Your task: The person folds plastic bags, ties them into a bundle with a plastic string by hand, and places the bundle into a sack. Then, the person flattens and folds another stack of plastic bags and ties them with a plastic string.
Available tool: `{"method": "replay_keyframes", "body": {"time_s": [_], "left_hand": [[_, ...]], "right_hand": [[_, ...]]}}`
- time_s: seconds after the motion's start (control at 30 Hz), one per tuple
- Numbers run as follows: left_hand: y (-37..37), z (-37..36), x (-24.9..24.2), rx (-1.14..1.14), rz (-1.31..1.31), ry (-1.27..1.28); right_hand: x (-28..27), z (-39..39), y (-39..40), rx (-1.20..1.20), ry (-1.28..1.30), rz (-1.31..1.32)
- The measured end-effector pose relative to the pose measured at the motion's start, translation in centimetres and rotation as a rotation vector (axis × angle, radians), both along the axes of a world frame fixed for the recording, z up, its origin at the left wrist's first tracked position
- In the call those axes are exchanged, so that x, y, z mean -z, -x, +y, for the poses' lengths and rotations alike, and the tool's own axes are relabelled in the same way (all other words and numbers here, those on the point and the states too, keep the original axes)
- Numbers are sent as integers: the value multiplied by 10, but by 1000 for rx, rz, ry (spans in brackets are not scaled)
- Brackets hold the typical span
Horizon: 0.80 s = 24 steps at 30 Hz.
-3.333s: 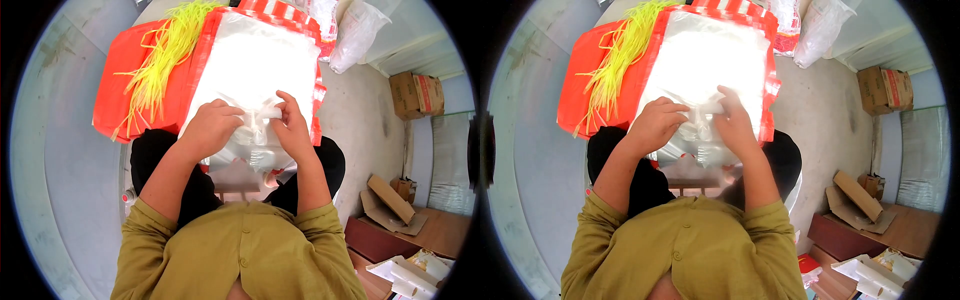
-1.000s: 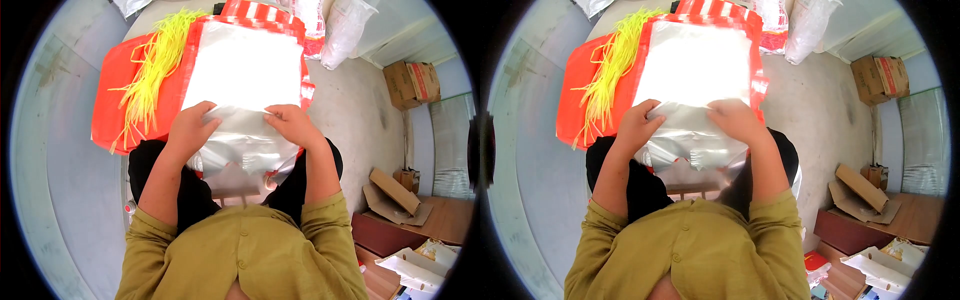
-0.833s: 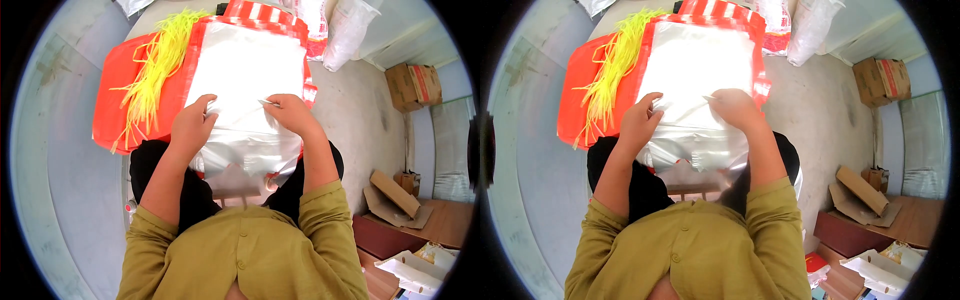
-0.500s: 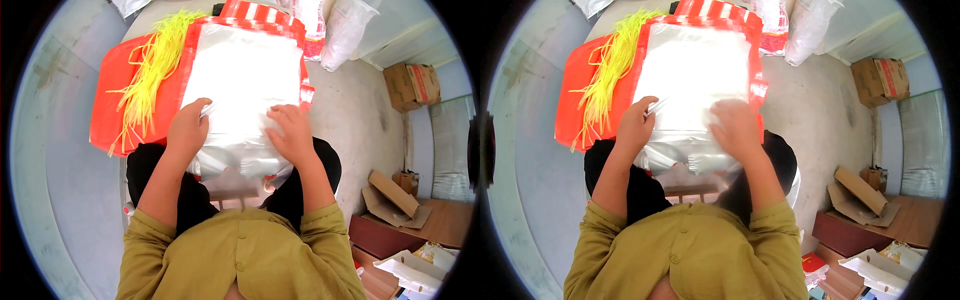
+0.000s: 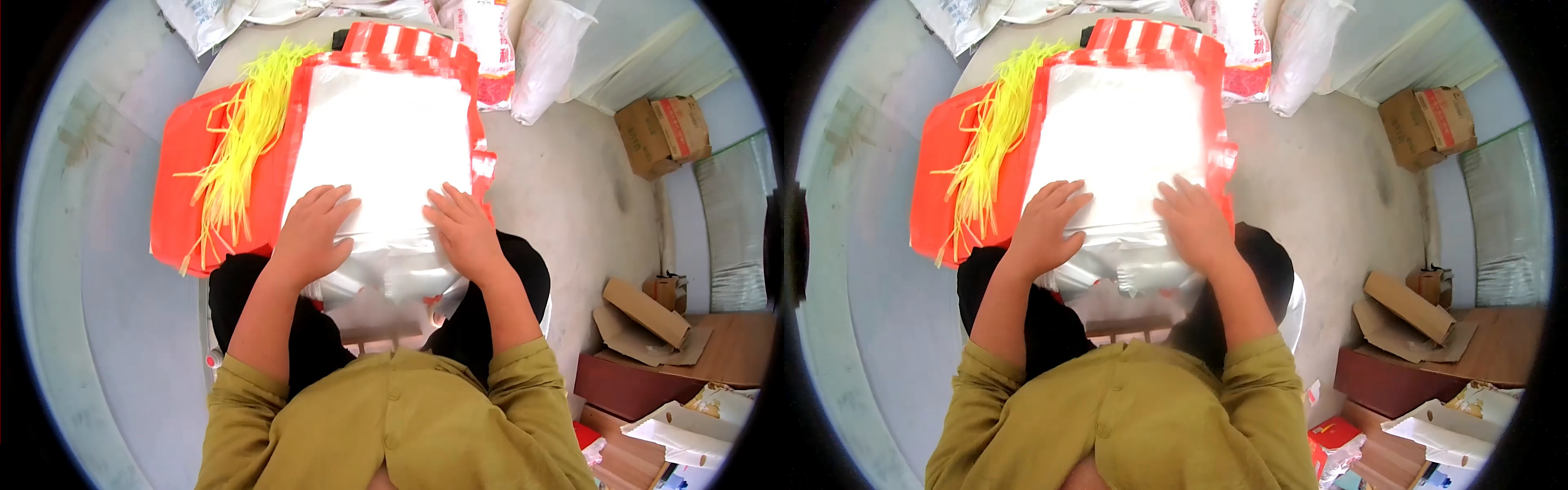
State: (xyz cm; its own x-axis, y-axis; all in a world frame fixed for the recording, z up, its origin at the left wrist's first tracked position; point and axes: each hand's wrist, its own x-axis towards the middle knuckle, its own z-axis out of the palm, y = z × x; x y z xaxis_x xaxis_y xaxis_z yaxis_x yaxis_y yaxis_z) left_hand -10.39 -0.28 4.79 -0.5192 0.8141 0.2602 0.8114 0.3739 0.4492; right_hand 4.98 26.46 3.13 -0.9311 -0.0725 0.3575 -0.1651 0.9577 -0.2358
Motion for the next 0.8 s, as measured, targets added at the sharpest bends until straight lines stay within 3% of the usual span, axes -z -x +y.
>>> {"method": "replay_keyframes", "body": {"time_s": [0.2, 0.3, 0.33, 0.43, 0.57, 0.8], "left_hand": [[4, -3, -4, 7, -24, -96], [7, -5, 4, -18, -179, -296], [6, -6, 5, -72, -280, -288], [6, -5, 6, -188, -484, -262], [2, 0, 0, -247, -527, -193], [-1, 10, -3, -275, -484, -130]], "right_hand": [[-30, 4, -10, -6, 145, -35], [-23, 9, -19, 122, 638, -84], [-30, 14, -20, 231, 745, -241], [-32, 19, -13, 421, 881, -301], [-14, 25, 2, 405, 816, -144], [2, 22, 8, 492, 882, -104]]}}
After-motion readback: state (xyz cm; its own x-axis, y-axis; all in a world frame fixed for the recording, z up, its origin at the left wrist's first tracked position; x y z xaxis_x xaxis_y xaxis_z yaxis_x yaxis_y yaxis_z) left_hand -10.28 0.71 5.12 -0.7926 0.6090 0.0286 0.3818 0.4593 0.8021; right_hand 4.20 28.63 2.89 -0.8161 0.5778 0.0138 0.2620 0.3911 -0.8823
